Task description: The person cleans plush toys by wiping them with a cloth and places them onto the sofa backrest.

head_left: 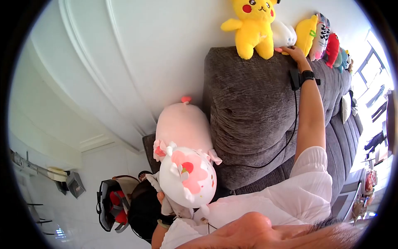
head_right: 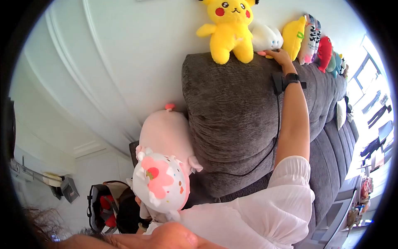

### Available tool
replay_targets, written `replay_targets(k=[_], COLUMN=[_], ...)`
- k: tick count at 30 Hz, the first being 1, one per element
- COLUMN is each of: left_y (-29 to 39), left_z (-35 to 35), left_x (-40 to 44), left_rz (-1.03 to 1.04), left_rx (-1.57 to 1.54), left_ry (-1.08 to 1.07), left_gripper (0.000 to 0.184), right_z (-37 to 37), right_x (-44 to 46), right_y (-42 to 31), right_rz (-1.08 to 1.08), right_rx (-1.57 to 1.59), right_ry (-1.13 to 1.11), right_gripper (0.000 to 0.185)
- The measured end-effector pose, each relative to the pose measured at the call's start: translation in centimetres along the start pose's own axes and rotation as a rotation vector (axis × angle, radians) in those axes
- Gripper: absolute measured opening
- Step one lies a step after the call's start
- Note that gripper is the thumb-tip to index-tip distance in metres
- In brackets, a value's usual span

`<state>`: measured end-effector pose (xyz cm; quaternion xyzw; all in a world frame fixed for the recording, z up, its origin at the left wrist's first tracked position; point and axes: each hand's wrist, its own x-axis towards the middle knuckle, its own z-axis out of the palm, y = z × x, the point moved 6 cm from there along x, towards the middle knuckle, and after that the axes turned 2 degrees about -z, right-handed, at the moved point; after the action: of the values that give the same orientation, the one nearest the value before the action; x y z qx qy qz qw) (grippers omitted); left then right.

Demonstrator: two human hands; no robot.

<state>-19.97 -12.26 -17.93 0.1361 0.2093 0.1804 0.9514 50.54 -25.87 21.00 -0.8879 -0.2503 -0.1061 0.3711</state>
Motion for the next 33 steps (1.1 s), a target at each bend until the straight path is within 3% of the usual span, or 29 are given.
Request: replay_targets(k=[3, 6, 10, 13, 22, 25, 28, 31, 33], left_y=[-0.3, -0.5, -0.6, -0.6, -0.7, -0.8, -0.9, -0.7, -0.7], left_z=[0.3, 0.4, 0.5, 0.6, 0.8, 0.9, 0.8, 1.0, 1.0], left_x=[0.5, 0.6, 0.7, 0.8, 1.0, 1.2, 1.2, 1.2, 1.1], left_rz=[-0.006, -0.007, -0.007, -0.01, -0.012, -0.011, -0.015, -0.011, -0.013], left_rx=[-0.001, 0.003, 0.005, 0.008, 0.017, 0.012, 0.007, 0.008, 0.01], left_ry=[-0.008, -0.009, -0.009, -0.011, -0.021, -0.024, -0.027, -0.032, -0.031], left_gripper=[0.089, 0.09, 0.09, 0.09, 0.091, 0.091, 0.091, 0.091, 0.091], right_z=[0.4, 0.0, -1.1, -2.4, -1.9, -1.7, -2.4, -3.7, -2.8], right_x=[1.5, 0.1, -1.8, -5.2, -4.8, -4.9, -5.1, -4.8, -3.7], right_y=[1.5, 0.3, -0.3, -0.3, -0.1, 0.0, 0.6, 0.2, -1.8], right_rz=[0.06, 0.152, 0.101, 0.203, 0.338, 0.353, 0.401, 0.082, -0.195], right_rx=[-0.11, -0.363, -0.316, -0.221, -0.316, -0.352, -0.207, 0.035, 0.306], right_ry=[0.031, 0.181, 0.37, 0.604, 0.429, 0.465, 0.727, 0.956, 0.659], right_gripper=[0.066, 0.065, 0.054, 0.048, 0.053, 0.053, 0.052, 0.051, 0.05])
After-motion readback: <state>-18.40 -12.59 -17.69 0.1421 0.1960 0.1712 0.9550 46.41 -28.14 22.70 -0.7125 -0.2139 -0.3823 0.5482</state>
